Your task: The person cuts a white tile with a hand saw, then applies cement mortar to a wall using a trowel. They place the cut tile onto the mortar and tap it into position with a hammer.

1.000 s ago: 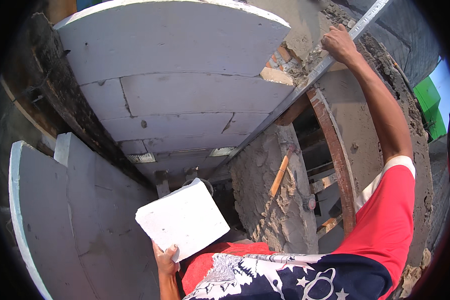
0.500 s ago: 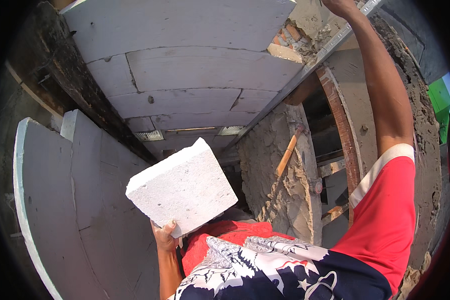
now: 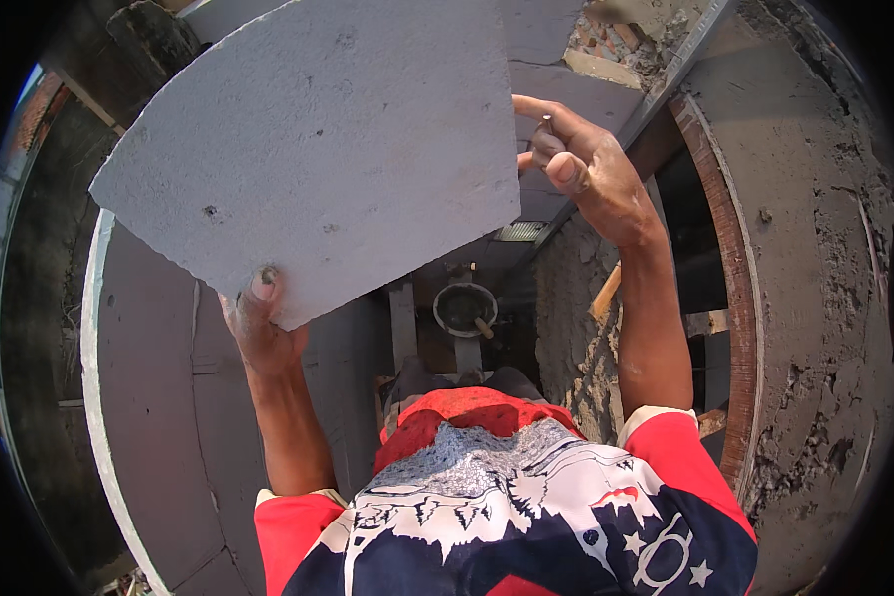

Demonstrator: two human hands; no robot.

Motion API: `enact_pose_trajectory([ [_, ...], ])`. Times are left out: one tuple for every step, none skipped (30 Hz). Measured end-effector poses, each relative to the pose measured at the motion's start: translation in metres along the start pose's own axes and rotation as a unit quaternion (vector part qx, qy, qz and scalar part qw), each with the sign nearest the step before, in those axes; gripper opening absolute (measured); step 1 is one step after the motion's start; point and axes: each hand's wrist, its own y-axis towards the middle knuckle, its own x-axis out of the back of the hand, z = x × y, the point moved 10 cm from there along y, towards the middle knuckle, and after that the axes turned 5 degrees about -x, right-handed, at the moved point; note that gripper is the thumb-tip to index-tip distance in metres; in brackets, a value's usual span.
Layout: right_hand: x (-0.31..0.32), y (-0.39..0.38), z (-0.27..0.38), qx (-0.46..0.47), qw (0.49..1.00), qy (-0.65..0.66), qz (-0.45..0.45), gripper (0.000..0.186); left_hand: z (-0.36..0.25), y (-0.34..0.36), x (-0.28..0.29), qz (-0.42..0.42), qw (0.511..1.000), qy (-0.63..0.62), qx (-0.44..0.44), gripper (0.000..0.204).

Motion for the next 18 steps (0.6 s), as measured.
enact_pose_trajectory([
  [-0.006, -0.004, -0.007, -0.041, 0.999, 0.016, 0.027, 0.111, 0.001, 0.012, -0.02, 0.007, 1.0, 0.009, 0.001, 0.086],
  [-0.013, -0.007, -0.009, -0.059, 0.991, 0.107, 0.054, 0.11, 0.003, 0.022, -0.036, 0.012, 1.0, 0.016, -0.001, 0.091],
  [0.002, -0.011, -0.026, -0.059, 0.989, 0.131, 0.023, 0.108, 0.002, 0.032, -0.055, 0.019, 1.0, 0.025, -0.002, 0.096],
  [0.003, -0.015, -0.027, -0.047, 0.985, 0.165, 0.02, 0.108, 0.002, 0.036, -0.07, 0.024, 0.999, 0.039, -0.007, 0.101],
  [0.0, -0.018, -0.022, -0.036, 0.981, 0.189, 0.017, 0.109, 0.006, 0.037, -0.08, 0.027, 0.998, 0.053, -0.012, 0.107],
  [0.001, -0.023, -0.013, -0.024, 0.977, 0.212, 0.011, 0.11, 0.006, 0.042, -0.09, 0.031, 0.997, 0.067, -0.015, 0.112],
  [0.007, -0.03, -0.021, -0.017, 0.975, 0.22, 0.0, 0.111, 0.011, 0.047, -0.098, 0.058, 0.995, 0.076, -0.012, 0.117],
  [0.014, -0.033, -0.031, -0.01, 0.973, 0.228, -0.01, 0.111, 0.008, 0.052, -0.109, 0.068, 0.993, 0.093, -0.019, 0.117],
  [0.018, -0.036, -0.031, 0.005, 0.967, 0.254, -0.022, 0.111, 0.007, 0.055, -0.12, 0.077, 0.991, 0.11, -0.023, 0.118],
  [0.022, -0.038, -0.029, 0.02, 0.959, 0.279, -0.034, 0.11, 0.004, 0.059, -0.131, 0.086, 0.988, 0.127, -0.028, 0.118],
  [0.027, -0.037, -0.028, 0.035, 0.951, 0.304, -0.046, 0.11, -0.002, 0.067, -0.143, 0.097, 0.984, 0.146, -0.033, 0.117],
  [0.031, -0.037, -0.029, 0.044, 0.945, 0.319, -0.048, 0.11, -0.006, 0.077, -0.159, 0.112, 0.979, 0.164, -0.034, 0.116],
  [0.037, -0.032, -0.029, 0.053, 0.94, 0.333, -0.05, 0.11, -0.013, 0.089, -0.175, 0.126, 0.975, 0.182, -0.035, 0.115],
  [0.043, -0.027, -0.028, 0.063, 0.935, 0.346, -0.052, 0.109, -0.022, 0.099, -0.191, 0.145, 0.969, 0.191, -0.055, 0.112],
  [0.054, -0.022, -0.028, 0.071, 0.931, 0.351, -0.071, 0.106, -0.027, 0.112, -0.21, 0.165, 0.964, 0.194, -0.074, 0.109],
  [0.061, -0.014, -0.027, 0.081, 0.927, 0.358, -0.084, 0.103, -0.037, 0.124, -0.229, 0.181, 0.959, 0.198, -0.097, 0.107],
  [0.073, -0.005, -0.02, 0.089, 0.927, 0.349, -0.103, 0.101, -0.051, 0.138, -0.252, 0.201, 0.951, 0.191, -0.132, 0.103],
  [0.085, 0.004, -0.013, 0.098, 0.927, 0.34, -0.123, 0.099, -0.065, 0.151, -0.276, 0.221, 0.943, 0.186, -0.166, 0.1],
])
